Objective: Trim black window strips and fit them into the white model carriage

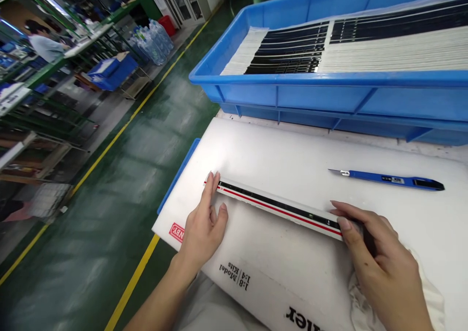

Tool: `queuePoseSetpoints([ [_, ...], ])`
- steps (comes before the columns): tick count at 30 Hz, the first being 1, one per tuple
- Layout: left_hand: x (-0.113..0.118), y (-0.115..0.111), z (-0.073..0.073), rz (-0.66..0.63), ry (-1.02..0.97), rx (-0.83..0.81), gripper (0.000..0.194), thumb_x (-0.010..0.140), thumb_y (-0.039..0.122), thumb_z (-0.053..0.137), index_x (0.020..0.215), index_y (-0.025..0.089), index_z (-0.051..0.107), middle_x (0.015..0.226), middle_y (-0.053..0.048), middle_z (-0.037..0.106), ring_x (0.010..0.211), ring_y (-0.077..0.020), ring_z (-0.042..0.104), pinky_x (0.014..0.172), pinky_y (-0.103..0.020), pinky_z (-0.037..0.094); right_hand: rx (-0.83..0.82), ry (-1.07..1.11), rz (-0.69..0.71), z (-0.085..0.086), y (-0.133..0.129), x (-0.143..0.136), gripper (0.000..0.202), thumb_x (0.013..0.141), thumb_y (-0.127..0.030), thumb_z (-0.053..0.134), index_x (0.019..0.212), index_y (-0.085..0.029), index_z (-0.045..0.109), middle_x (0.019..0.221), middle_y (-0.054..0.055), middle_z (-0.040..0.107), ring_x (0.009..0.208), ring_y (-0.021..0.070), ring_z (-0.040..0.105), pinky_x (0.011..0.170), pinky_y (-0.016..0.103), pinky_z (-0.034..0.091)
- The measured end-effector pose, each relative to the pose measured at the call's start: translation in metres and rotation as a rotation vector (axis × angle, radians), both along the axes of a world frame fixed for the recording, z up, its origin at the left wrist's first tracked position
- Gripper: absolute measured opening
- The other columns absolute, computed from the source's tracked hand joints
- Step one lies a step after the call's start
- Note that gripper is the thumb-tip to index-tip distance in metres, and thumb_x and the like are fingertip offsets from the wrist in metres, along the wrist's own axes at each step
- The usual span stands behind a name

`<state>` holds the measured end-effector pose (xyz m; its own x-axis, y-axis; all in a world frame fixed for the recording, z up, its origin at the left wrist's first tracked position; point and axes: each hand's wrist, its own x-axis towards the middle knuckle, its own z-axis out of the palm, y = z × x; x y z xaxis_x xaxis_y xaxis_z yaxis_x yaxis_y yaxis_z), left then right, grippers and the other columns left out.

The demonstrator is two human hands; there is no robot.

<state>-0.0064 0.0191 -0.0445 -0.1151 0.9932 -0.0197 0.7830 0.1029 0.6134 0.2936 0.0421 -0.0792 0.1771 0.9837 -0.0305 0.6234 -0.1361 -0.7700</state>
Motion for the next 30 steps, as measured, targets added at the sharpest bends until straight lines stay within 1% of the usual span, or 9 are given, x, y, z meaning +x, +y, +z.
queuePoseSetpoints([
  [3,-0.001,0.001,-0.002,0.014,0.042,0.012,0.079,0.101,0.017,0.042,0.165,0.035,0.0,0.165,-0.014,0.038,0.05,-0.0088,0.047,0.057,-0.03,0.049,0.004,0.037,-0.004,-0.004,-0.001,0.002,0.034,0.091,-0.061,0.061,0.117,-0.041,0.072,0.125,0.0,0.072,0.117,0.0375,0.065,0.096,0.052,0.051],
  [6,0.001,0.002,-0.003,0.031,0.098,0.006,0.083,0.099,0.015,0.043,0.164,0.035,-0.004,0.164,-0.01,0.041,0.047,-0.0089,0.044,0.058,-0.031,0.049,0.014,0.093,0.015,-0.009,-0.001,0.003,0.039,0.09,-0.064,0.061,0.117,-0.038,0.072,0.125,0.0,0.072,0.118,0.038,0.065,0.104,0.054,0.046],
  [9,0.0,0.004,-0.002,0.044,0.111,-0.008,0.084,0.099,0.015,0.044,0.164,0.036,-0.005,0.163,-0.007,0.044,0.047,-0.0093,0.044,0.055,-0.03,0.048,0.019,0.095,0.018,-0.009,-0.001,0.002,0.038,0.09,-0.063,0.061,0.116,-0.038,0.072,0.125,0.0,0.072,0.114,0.0362,0.065,0.098,0.05,0.047],
  [13,-0.011,0.005,-0.002,0.015,0.003,0.041,0.077,0.101,0.018,0.044,0.164,0.037,0.006,0.164,-0.007,0.043,0.048,-0.0088,0.043,0.056,-0.029,0.047,-0.003,0.056,-0.014,-0.005,0.0,-0.001,0.038,0.091,-0.063,0.061,0.119,-0.039,0.072,0.119,-0.002,0.072,0.105,0.0319,0.066,0.086,0.043,0.048],
  [16,-0.022,0.006,-0.002,0.057,-0.058,0.089,0.072,0.101,0.019,0.046,0.164,0.035,0.015,0.164,-0.01,0.042,0.049,-0.0071,0.044,0.058,-0.027,0.048,-0.036,0.076,-0.007,-0.001,0.001,-0.002,0.041,0.09,-0.064,0.061,0.118,-0.037,0.072,0.119,-0.001,0.072,0.108,0.0318,0.067,0.086,0.042,0.048],
  [20,-0.026,0.004,-0.004,0.057,-0.115,0.147,0.073,0.101,0.015,0.045,0.164,0.033,0.015,0.16,-0.012,0.048,0.047,-0.006,0.039,0.054,-0.024,0.045,-0.056,0.074,-0.018,0.002,0.002,-0.002,0.045,0.089,-0.067,0.059,0.117,-0.034,0.072,0.12,0.001,0.072,0.11,0.0326,0.066,0.086,0.042,0.048],
  [23,-0.024,0.002,-0.006,0.05,-0.097,0.162,0.073,0.1,0.014,0.044,0.164,0.034,0.015,0.155,-0.011,0.054,0.046,-0.0062,0.038,0.052,-0.024,0.044,-0.058,0.079,-0.023,0.002,0.002,-0.002,0.044,0.089,-0.065,0.06,0.117,-0.033,0.072,0.117,0.002,0.073,0.107,0.0319,0.067,0.089,0.043,0.048],
  [26,-0.021,0.001,-0.008,0.063,-0.024,0.141,0.073,0.099,0.013,0.044,0.164,0.032,0.015,0.152,-0.01,0.058,0.044,-0.006,0.039,0.052,-0.024,0.045,-0.052,0.083,-0.02,0.002,0.001,-0.002,0.043,0.09,-0.064,0.06,0.117,-0.033,0.072,0.119,0.002,0.073,0.106,0.031,0.067,0.091,0.043,0.048],
  [30,-0.022,0.0,-0.007,0.052,0.045,0.106,0.074,0.097,0.014,0.047,0.163,0.03,0.016,0.151,-0.009,0.059,0.044,-0.0068,0.041,0.054,-0.026,0.047,-0.055,0.068,-0.033,0.004,0.001,-0.004,0.045,0.089,-0.066,0.059,0.116,-0.033,0.072,0.121,0.002,0.072,0.107,0.0318,0.066,0.087,0.043,0.048],
])
